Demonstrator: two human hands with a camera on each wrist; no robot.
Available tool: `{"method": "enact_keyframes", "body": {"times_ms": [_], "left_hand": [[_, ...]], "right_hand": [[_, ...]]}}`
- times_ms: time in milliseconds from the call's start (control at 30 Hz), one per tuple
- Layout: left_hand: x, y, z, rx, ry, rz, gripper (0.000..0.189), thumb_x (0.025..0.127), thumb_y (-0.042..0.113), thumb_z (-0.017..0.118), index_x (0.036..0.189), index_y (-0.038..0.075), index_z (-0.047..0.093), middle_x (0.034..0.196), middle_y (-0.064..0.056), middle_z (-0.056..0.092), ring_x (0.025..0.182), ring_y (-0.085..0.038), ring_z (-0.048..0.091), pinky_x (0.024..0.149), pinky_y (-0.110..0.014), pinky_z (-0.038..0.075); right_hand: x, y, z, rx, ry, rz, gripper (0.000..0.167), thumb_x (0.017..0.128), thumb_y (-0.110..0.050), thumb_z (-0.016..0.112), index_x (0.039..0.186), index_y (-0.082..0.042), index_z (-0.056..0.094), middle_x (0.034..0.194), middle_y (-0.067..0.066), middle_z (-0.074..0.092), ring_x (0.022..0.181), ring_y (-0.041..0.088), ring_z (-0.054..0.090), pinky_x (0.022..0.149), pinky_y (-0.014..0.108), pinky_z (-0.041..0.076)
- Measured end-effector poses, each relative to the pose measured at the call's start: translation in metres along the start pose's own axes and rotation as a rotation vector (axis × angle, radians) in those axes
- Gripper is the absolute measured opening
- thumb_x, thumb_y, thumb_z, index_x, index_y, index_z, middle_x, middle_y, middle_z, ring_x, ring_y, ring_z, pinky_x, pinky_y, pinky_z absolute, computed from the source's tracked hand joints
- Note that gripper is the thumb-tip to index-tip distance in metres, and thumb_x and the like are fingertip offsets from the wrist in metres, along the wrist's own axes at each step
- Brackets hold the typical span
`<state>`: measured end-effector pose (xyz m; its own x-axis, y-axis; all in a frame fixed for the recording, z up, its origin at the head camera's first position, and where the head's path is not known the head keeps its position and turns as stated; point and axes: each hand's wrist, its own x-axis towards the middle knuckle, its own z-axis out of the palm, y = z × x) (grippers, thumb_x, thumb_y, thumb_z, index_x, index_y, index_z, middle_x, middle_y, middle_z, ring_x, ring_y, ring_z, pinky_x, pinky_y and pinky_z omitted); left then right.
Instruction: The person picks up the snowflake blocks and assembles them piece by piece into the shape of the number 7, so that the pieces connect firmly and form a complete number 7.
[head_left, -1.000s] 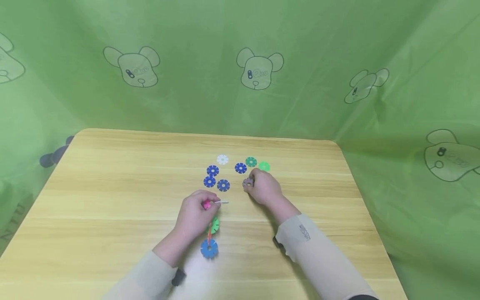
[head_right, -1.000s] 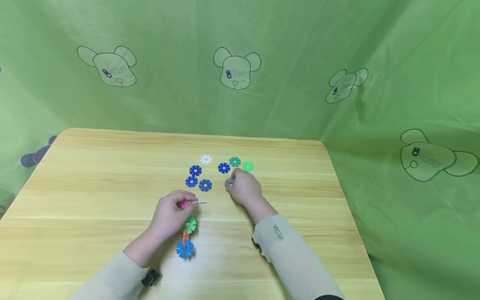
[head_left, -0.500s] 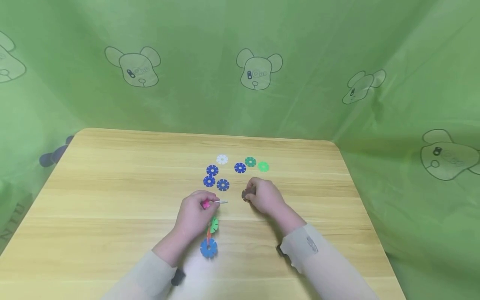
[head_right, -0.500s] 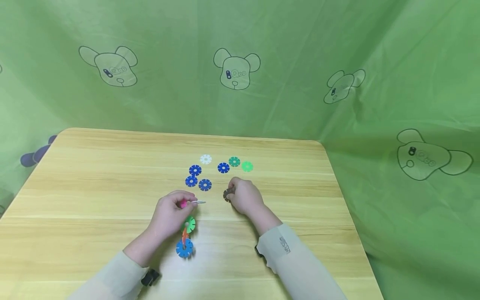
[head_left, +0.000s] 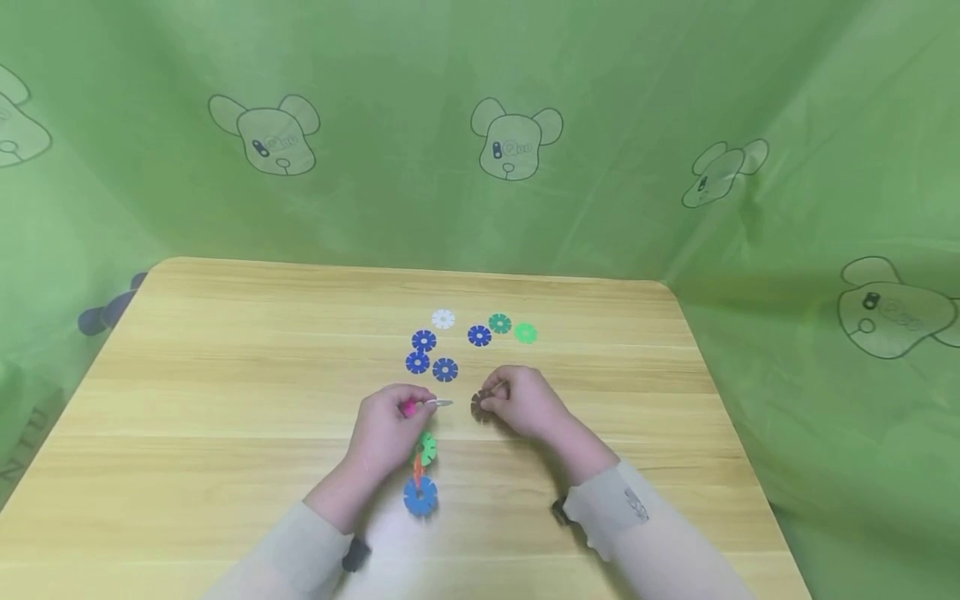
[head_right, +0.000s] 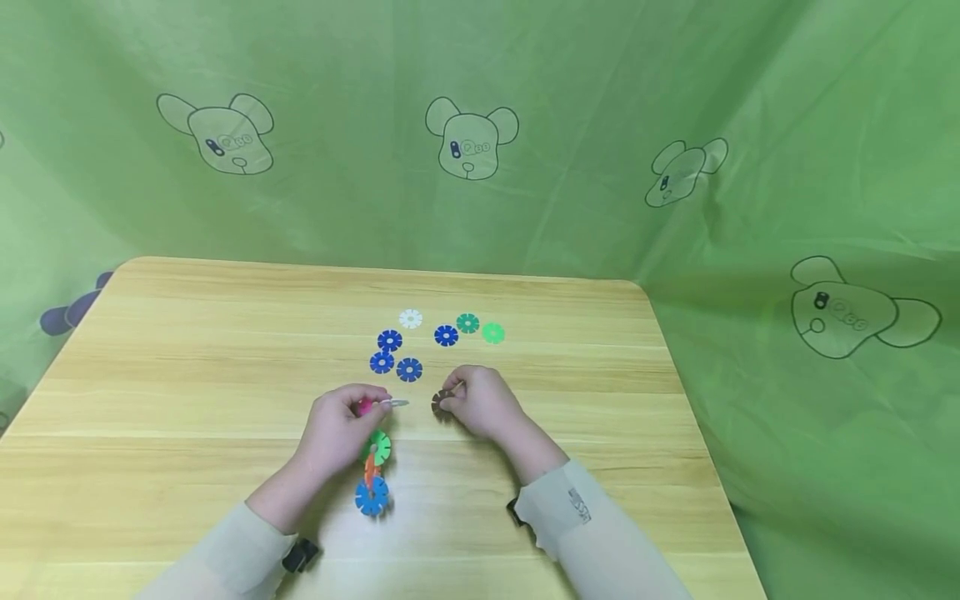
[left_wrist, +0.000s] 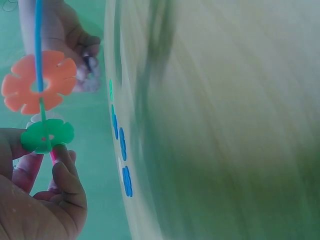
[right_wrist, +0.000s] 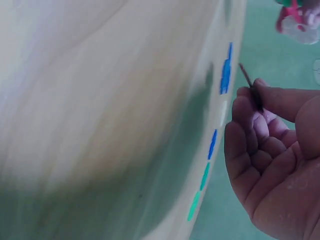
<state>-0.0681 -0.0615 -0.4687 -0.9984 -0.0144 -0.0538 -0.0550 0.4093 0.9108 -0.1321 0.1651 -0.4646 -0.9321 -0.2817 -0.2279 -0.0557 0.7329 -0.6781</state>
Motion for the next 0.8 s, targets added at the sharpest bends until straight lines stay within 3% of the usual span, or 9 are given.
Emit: {"method": "enact_keyframes", "body": {"times_ms": [267,567,800], "left_hand": [[0.000,-0.001,0.000,-0.009,-0.001,-0.021,0.016,0.097,0.010,0.075,0.111,0.003,0.077,0.074,-0.001,0.064,0.049,-0.009,0.046,0.040,-0.019,0.039],[0.000,-0.001,0.001,-0.022,-0.002,-0.015,0.016,0.097,0.009,0.075,0.112,0.001,0.077,0.079,-0.002,0.067,0.049,-0.009,0.045,0.040,-0.019,0.038],[0.000,-0.001,0.002,-0.021,-0.006,-0.015,0.017,0.097,0.009,0.075,0.112,0.002,0.077,0.078,-0.002,0.065,0.053,-0.010,0.047,0.044,-0.020,0.042]], "right_hand": [[-0.008,-0.010,-0.005,0.109,-0.018,-0.029,0.021,0.091,-0.009,0.082,0.110,-0.003,0.074,0.075,0.001,0.068,0.062,0.015,0.060,0.053,0.024,0.051],[-0.011,-0.015,-0.007,0.238,-0.060,-0.070,0.020,0.094,-0.007,0.080,0.111,0.000,0.072,0.079,0.003,0.070,0.069,0.019,0.066,0.059,0.025,0.057],[-0.013,-0.019,-0.008,0.308,-0.085,-0.090,0.021,0.094,-0.004,0.078,0.112,0.004,0.071,0.081,0.005,0.072,0.075,0.031,0.070,0.063,0.031,0.061]]}}
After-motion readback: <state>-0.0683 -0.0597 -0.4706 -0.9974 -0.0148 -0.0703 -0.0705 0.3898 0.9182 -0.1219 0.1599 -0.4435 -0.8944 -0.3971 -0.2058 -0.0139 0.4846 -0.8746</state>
